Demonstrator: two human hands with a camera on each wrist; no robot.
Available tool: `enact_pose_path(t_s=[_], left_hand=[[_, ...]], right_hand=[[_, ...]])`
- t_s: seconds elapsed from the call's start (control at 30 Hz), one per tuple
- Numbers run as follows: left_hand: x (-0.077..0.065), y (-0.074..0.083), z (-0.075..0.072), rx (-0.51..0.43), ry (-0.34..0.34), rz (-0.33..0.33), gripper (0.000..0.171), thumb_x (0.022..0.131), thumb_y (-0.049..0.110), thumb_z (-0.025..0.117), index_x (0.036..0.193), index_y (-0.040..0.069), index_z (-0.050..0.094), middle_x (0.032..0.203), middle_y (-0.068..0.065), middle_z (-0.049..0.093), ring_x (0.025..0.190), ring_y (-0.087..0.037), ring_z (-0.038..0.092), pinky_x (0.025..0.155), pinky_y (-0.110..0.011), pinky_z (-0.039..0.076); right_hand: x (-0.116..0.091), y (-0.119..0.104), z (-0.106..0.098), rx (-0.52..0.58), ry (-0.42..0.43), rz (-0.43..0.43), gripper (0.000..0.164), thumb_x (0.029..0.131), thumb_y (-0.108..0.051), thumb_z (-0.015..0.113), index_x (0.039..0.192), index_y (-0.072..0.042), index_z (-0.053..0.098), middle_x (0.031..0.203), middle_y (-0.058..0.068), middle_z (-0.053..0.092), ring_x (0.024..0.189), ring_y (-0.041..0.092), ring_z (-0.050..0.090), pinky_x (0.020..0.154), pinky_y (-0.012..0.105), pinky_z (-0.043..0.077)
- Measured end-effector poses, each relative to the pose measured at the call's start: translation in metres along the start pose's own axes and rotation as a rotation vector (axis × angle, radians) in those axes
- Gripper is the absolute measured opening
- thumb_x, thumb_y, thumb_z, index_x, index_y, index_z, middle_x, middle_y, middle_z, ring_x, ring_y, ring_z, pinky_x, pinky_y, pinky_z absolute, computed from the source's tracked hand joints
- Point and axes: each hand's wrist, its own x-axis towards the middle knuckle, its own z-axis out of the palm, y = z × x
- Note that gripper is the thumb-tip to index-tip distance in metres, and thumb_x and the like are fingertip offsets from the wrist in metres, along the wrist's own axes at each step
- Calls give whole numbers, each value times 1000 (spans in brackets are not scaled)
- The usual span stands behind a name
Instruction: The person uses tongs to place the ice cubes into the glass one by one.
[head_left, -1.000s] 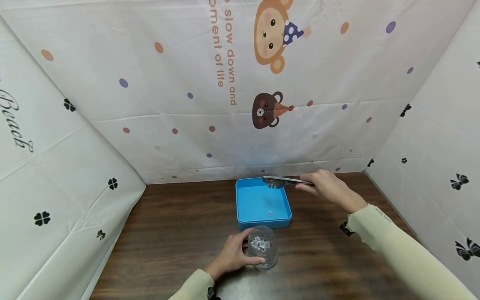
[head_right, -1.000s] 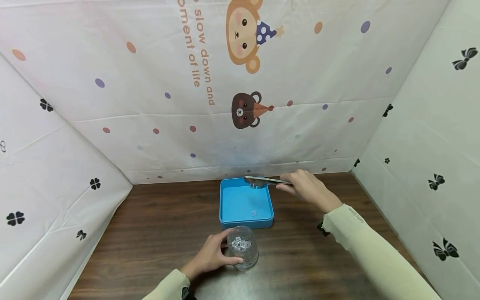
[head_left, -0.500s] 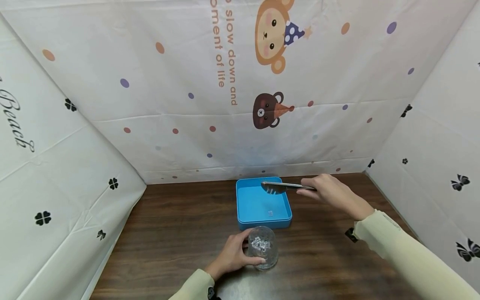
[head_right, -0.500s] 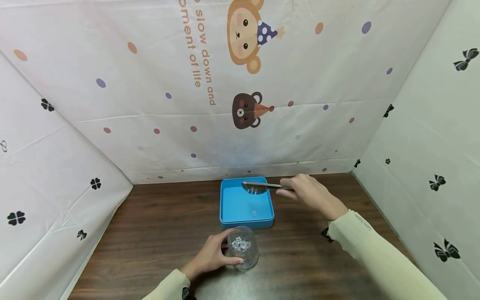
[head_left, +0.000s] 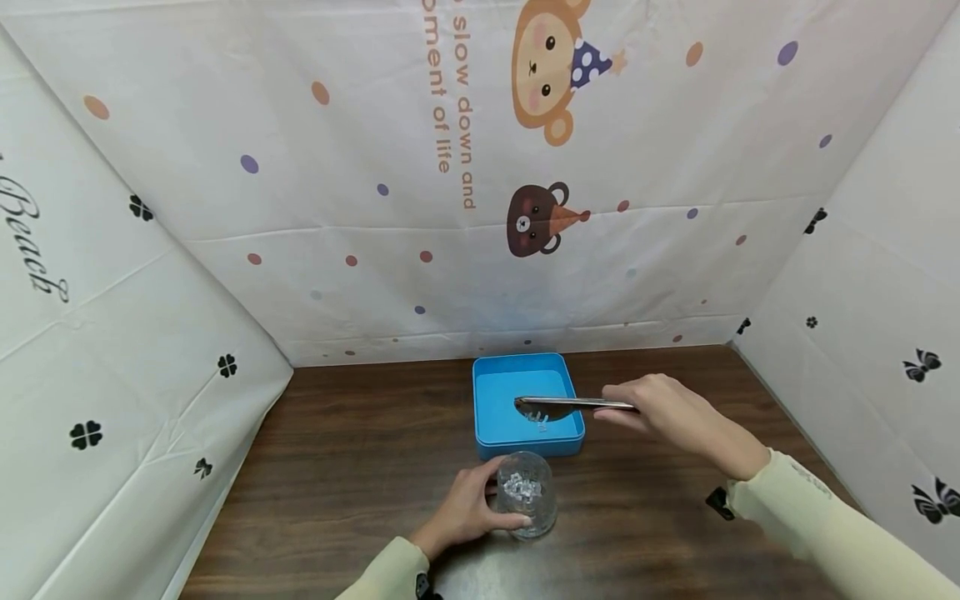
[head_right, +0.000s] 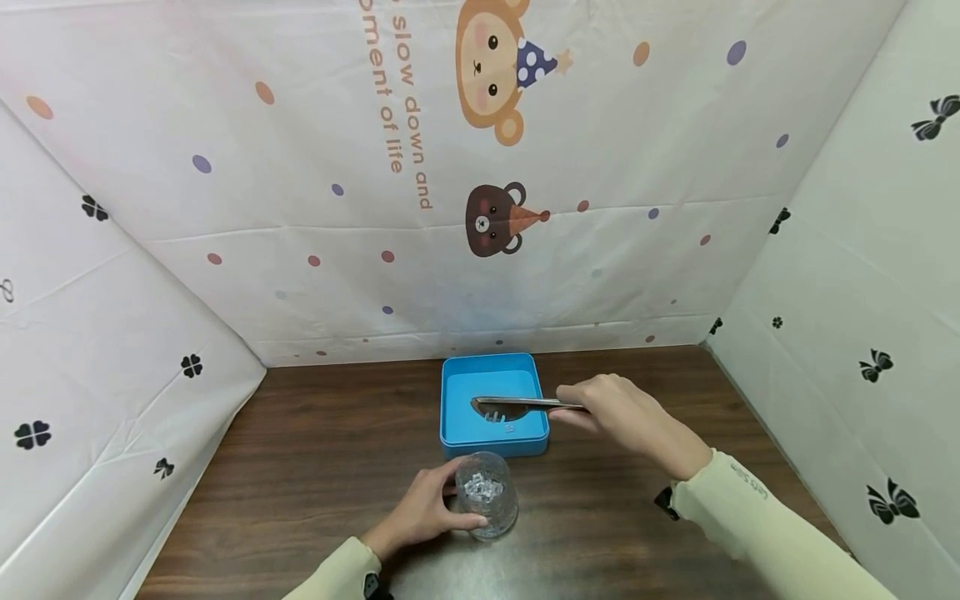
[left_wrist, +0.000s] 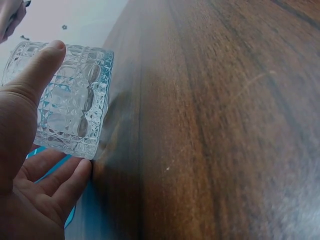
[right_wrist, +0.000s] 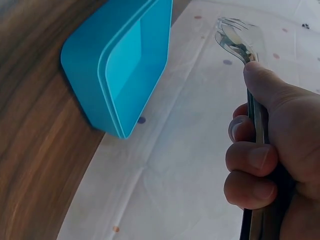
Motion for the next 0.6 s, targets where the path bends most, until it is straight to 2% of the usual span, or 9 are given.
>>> enact_pose_path(t_s=[0.23,0.6], left_hand=[[0,-1,0,11,3,18,79,80,47,88,144,16,55,127,-1,67,110,-11,66,89,-25,57],[1,-3,1,8,0,17,80,79,47,89,145,15,55,126,-2,67,108,-10,67,88,-24,57]], right_hand=[[-12,-12,5,8,30,-54,40,92,-19,79,73,-26,44,66,-21,23,56,-9,22,49,11,26],[-24,-22,15,71,-3,-35,45,96,-20,75,71,-26,38,70,-21,16,59,-8,17,51,10,23]])
